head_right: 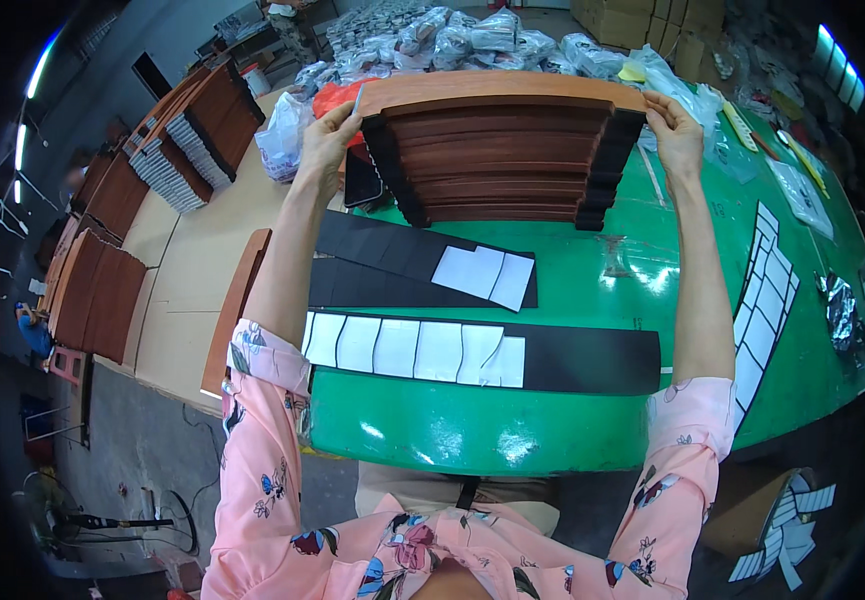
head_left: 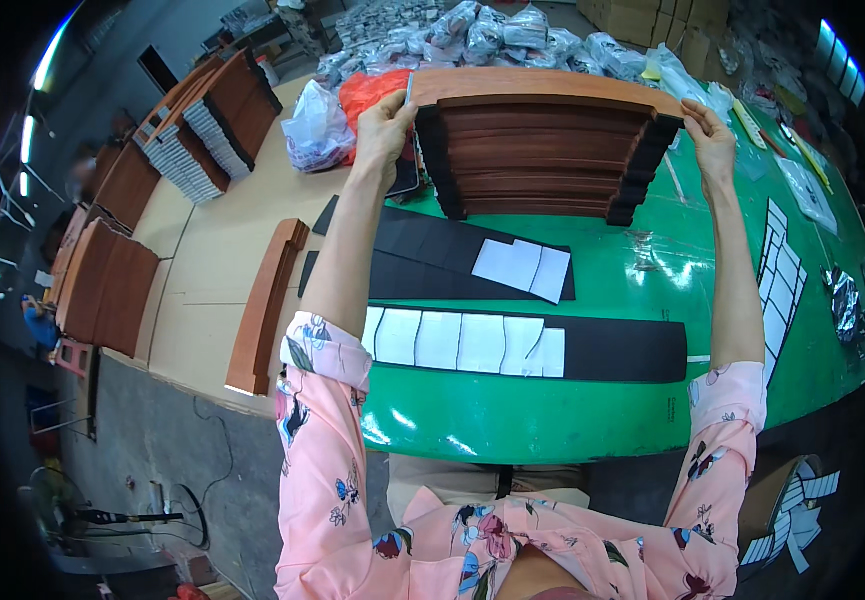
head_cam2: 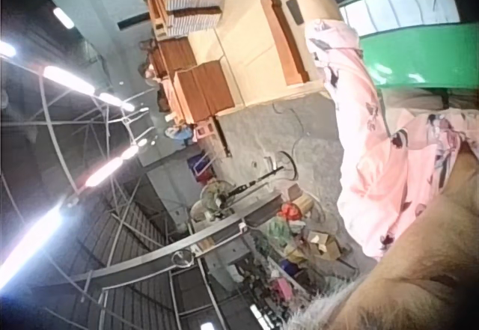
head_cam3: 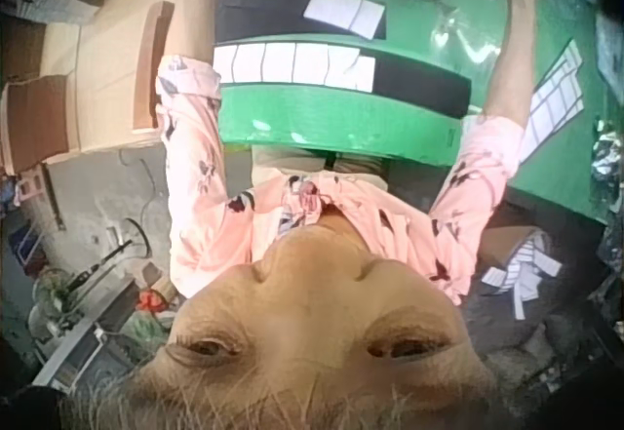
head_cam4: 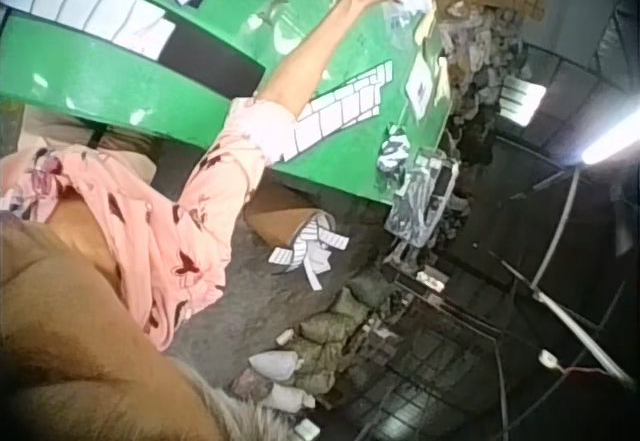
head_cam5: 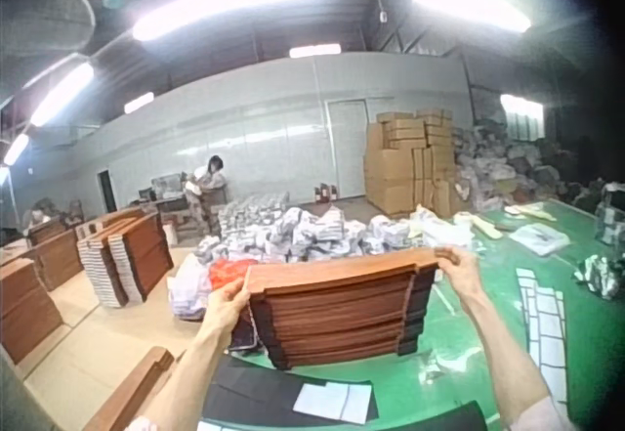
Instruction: Applying black adhesive foam strips to curved wooden furniture components.
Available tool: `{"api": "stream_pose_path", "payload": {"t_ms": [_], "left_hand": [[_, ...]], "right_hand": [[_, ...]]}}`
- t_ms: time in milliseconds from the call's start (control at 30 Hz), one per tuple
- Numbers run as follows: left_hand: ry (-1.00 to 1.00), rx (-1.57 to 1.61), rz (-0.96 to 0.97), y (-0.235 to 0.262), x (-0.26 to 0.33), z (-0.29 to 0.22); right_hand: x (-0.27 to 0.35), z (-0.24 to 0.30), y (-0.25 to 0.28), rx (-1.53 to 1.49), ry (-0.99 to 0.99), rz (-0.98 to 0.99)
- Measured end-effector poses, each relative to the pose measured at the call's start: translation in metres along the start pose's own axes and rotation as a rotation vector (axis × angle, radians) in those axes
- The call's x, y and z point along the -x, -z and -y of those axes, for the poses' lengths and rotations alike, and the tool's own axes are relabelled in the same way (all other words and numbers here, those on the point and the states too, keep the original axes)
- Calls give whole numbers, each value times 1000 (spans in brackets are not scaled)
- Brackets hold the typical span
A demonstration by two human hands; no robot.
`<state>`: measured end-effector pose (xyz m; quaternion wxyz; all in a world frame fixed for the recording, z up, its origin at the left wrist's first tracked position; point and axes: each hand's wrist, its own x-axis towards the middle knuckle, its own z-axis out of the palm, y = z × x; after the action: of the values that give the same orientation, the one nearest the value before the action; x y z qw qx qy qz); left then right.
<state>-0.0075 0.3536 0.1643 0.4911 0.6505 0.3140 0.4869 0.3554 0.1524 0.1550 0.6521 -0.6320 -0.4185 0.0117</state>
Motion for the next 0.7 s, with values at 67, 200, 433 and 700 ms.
{"api": "stream_pose_path", "payload": {"t_ms": [67,200,433,700], "left_hand": [[7,5,4,-4,-11,12],[41,-53,26,1,-12,25],[-483,-438,62,41,66,32],[-75,-1274,-144,267,248,71]], "right_hand": [[-7,-8,1,41,4,5],[-11,-19,-2,149,-17,59],[47,-41,47,127,-28,61],[236,-81,134,119,-402,79]]}}
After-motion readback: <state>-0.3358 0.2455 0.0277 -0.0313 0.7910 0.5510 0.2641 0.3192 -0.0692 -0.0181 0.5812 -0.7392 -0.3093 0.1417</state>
